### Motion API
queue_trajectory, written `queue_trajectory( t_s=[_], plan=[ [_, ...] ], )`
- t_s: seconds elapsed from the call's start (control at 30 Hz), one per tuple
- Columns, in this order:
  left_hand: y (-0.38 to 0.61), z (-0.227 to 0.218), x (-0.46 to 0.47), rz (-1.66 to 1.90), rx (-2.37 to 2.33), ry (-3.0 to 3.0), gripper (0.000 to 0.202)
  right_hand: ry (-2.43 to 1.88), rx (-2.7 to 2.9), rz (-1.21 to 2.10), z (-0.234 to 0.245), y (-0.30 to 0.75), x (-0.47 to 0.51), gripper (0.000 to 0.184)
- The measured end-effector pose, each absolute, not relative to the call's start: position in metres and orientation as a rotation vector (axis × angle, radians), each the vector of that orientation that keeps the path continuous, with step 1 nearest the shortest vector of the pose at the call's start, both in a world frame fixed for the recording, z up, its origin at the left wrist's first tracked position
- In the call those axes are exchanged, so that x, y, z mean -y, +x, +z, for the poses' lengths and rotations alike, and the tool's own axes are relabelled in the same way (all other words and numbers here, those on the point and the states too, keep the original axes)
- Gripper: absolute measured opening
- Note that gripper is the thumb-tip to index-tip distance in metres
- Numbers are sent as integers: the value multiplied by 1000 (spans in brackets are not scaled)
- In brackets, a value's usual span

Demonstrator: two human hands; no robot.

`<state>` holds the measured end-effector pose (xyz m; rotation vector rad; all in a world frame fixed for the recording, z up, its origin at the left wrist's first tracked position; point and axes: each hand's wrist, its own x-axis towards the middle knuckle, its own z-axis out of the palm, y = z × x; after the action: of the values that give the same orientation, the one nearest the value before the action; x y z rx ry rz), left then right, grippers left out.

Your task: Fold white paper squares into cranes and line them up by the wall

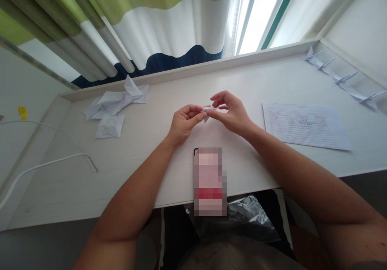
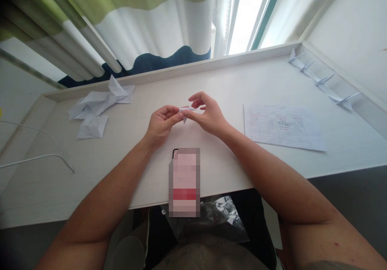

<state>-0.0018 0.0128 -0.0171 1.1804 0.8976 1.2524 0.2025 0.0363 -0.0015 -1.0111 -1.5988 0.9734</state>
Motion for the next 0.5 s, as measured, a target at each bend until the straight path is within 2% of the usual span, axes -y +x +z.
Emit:
queue_trajectory(
  t_s=[0.23, 0.33, 0.5],
  plan=[
    [-3, -12, -14, 1280, -861, 1116, 28, -876, 1655, 908, 4, 203, -30, 32],
    [-4, -10, -15, 1295, -891, 1132, 23, -799, 1713, 895, 4, 204, -30, 29],
    [-7, -11, -16, 1286, -919, 1059, 26, -749, 1737, 943, 5, 204, -30, 23]
  ],
)
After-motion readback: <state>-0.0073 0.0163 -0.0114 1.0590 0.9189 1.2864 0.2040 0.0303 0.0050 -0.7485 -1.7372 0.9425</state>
